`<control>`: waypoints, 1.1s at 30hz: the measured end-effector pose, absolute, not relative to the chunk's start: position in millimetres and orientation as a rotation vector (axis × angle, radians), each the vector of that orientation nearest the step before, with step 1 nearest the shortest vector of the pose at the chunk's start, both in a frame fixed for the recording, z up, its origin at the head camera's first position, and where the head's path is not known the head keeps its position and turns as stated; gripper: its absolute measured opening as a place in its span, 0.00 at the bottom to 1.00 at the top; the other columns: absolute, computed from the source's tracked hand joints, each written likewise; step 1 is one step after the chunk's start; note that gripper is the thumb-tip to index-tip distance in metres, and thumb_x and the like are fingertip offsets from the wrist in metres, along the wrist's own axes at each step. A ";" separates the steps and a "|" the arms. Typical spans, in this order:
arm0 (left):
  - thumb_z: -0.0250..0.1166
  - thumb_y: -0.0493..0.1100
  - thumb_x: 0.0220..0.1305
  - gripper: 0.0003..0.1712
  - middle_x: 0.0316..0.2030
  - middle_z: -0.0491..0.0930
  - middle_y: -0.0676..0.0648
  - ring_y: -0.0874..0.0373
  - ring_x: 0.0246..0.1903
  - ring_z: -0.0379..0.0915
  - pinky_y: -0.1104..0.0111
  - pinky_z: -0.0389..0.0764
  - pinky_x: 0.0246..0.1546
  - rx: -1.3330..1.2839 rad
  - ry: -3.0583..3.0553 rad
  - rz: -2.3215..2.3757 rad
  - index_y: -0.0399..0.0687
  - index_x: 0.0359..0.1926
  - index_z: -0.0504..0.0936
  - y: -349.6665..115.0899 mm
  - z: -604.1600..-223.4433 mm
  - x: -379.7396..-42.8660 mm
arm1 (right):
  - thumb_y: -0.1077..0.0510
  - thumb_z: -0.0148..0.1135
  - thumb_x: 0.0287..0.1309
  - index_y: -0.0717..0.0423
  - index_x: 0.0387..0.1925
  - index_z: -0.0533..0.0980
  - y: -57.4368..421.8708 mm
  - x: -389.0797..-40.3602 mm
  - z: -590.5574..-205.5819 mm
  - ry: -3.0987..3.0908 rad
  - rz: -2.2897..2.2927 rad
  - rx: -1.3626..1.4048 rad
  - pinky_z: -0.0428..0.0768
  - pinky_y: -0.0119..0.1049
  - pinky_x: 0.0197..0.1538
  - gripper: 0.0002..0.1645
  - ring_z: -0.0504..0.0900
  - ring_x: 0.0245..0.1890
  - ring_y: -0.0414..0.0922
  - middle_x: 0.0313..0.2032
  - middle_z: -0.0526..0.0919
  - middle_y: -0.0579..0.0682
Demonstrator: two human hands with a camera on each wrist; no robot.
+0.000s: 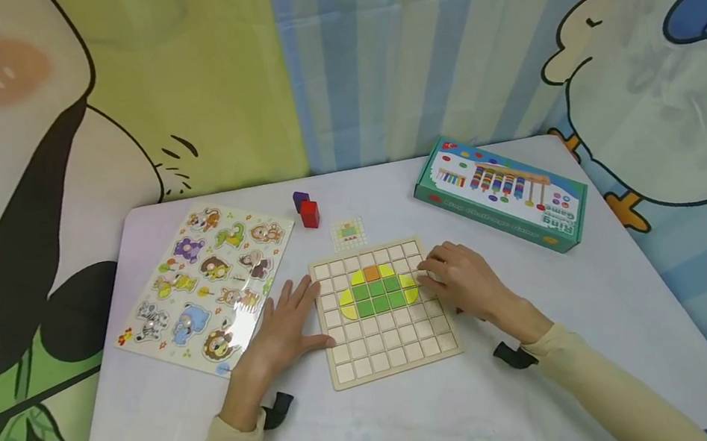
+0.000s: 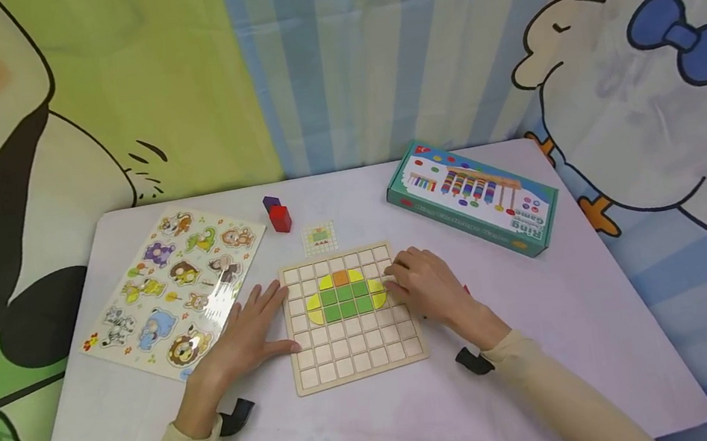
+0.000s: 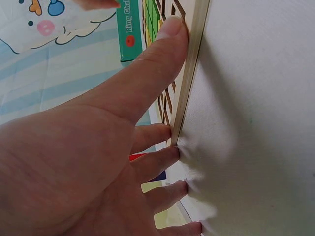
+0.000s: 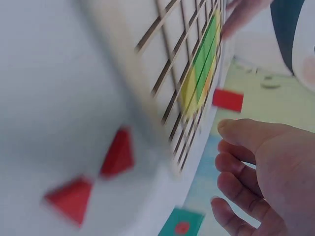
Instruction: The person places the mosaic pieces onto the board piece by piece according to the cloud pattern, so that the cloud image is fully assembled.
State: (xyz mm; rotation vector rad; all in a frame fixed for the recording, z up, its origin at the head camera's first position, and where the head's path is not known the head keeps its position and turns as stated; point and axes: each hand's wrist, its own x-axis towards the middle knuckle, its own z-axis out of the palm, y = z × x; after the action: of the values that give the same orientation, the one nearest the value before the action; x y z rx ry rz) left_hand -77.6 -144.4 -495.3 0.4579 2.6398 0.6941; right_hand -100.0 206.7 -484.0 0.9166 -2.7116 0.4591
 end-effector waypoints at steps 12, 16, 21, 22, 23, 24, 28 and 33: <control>0.78 0.58 0.50 0.62 0.81 0.46 0.41 0.35 0.80 0.35 0.31 0.39 0.74 0.467 2.644 0.692 0.46 0.80 0.55 -144.6 -494.8 -77.8 | 0.55 0.80 0.48 0.60 0.40 0.87 289.2 -76.6 -496.5 -2.758 0.452 0.716 0.85 0.43 0.37 0.18 0.82 0.35 0.46 0.36 0.86 0.53; 0.79 0.58 0.50 0.63 0.81 0.46 0.41 0.35 0.80 0.35 0.32 0.38 0.74 0.460 2.640 0.705 0.46 0.80 0.54 -144.0 -494.6 -77.4 | 0.54 0.82 0.45 0.60 0.42 0.87 301.1 -66.2 -500.4 -2.819 0.440 0.680 0.85 0.45 0.40 0.21 0.81 0.37 0.47 0.37 0.85 0.53; 0.79 0.57 0.50 0.63 0.81 0.47 0.40 0.34 0.80 0.35 0.31 0.38 0.74 0.459 2.640 0.717 0.46 0.80 0.55 -144.2 -493.9 -76.6 | 0.55 0.83 0.43 0.59 0.41 0.87 312.0 -58.3 -504.2 -2.832 0.420 0.637 0.86 0.45 0.39 0.21 0.80 0.37 0.46 0.36 0.85 0.52; 0.79 0.57 0.50 0.63 0.81 0.47 0.41 0.35 0.80 0.35 0.32 0.37 0.74 0.459 2.639 0.715 0.46 0.80 0.54 -144.3 -494.4 -76.7 | 0.55 0.84 0.42 0.59 0.40 0.87 314.4 -57.1 -504.9 -2.823 0.416 0.632 0.85 0.44 0.38 0.21 0.80 0.37 0.46 0.35 0.84 0.52; 0.79 0.57 0.50 0.63 0.81 0.46 0.41 0.35 0.80 0.34 0.32 0.37 0.75 0.457 2.636 0.711 0.47 0.80 0.54 -144.4 -494.8 -76.8 | 0.55 0.84 0.41 0.59 0.40 0.87 316.5 -56.0 -505.5 -2.815 0.411 0.625 0.85 0.44 0.38 0.22 0.80 0.36 0.46 0.35 0.84 0.52; 0.78 0.58 0.51 0.63 0.81 0.46 0.41 0.35 0.80 0.34 0.32 0.37 0.75 0.458 2.635 0.706 0.47 0.80 0.54 -144.5 -495.4 -77.0 | 0.55 0.84 0.40 0.59 0.39 0.87 318.5 -55.2 -506.2 -2.809 0.407 0.619 0.85 0.44 0.37 0.22 0.80 0.36 0.45 0.34 0.84 0.52; 0.79 0.58 0.50 0.63 0.81 0.46 0.41 0.35 0.80 0.34 0.32 0.37 0.74 0.464 2.636 0.703 0.47 0.80 0.54 -145.0 -495.0 -76.8 | 0.55 0.84 0.41 0.58 0.39 0.87 324.1 -52.9 -509.1 -2.826 0.412 0.574 0.85 0.45 0.38 0.22 0.80 0.37 0.46 0.35 0.84 0.51; 0.79 0.57 0.50 0.62 0.80 0.48 0.39 0.33 0.79 0.36 0.30 0.39 0.73 0.482 2.646 0.721 0.45 0.79 0.56 -144.9 -492.2 -76.2 | 0.53 0.82 0.46 0.55 0.42 0.88 325.5 -51.9 -512.0 -2.880 0.442 0.530 0.87 0.45 0.40 0.20 0.81 0.39 0.45 0.37 0.84 0.49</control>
State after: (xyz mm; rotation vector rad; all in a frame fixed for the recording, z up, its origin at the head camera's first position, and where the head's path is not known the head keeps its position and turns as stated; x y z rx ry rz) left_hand -76.2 -144.9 -492.2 0.4824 2.6456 0.7208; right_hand -51.9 325.5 -512.0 0.5303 -2.8799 0.4420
